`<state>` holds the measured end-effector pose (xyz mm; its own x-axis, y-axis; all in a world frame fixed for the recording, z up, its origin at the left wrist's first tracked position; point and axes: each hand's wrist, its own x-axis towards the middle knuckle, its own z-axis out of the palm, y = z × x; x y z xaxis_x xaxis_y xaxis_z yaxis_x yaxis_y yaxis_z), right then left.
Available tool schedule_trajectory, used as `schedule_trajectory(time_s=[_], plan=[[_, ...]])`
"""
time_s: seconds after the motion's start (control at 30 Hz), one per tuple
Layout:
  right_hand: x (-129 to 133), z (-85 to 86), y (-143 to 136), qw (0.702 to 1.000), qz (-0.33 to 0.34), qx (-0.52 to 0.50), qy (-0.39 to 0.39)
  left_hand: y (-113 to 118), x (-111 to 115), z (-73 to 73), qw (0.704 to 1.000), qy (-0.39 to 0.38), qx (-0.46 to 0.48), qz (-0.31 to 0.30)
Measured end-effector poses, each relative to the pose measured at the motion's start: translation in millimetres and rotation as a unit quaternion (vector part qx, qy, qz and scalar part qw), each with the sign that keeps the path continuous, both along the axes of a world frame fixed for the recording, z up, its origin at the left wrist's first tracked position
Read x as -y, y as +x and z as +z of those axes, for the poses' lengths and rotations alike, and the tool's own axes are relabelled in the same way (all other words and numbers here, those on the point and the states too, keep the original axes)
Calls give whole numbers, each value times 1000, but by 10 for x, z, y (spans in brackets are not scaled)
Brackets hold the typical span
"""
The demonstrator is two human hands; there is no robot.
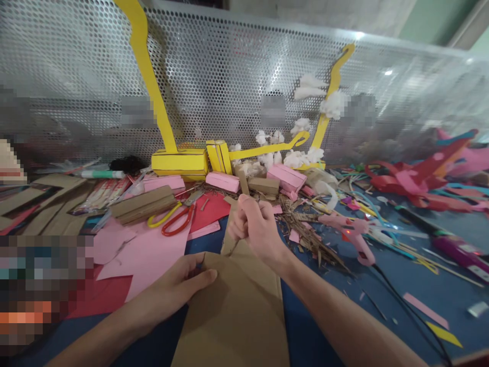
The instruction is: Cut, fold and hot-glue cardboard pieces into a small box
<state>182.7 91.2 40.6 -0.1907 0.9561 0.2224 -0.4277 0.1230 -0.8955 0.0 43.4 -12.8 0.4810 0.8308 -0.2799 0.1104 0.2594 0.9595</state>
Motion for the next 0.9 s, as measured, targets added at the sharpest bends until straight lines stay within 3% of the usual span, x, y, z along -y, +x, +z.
schedule_trajectory(time_s=[0.17,0.9], plan=[[-2,11,-20,1000,-5,7,4,3,0,9,1000,5,-6,2],[1,-322,-101,999,-40,24,22,8,4,-17,999,-24,21,8]])
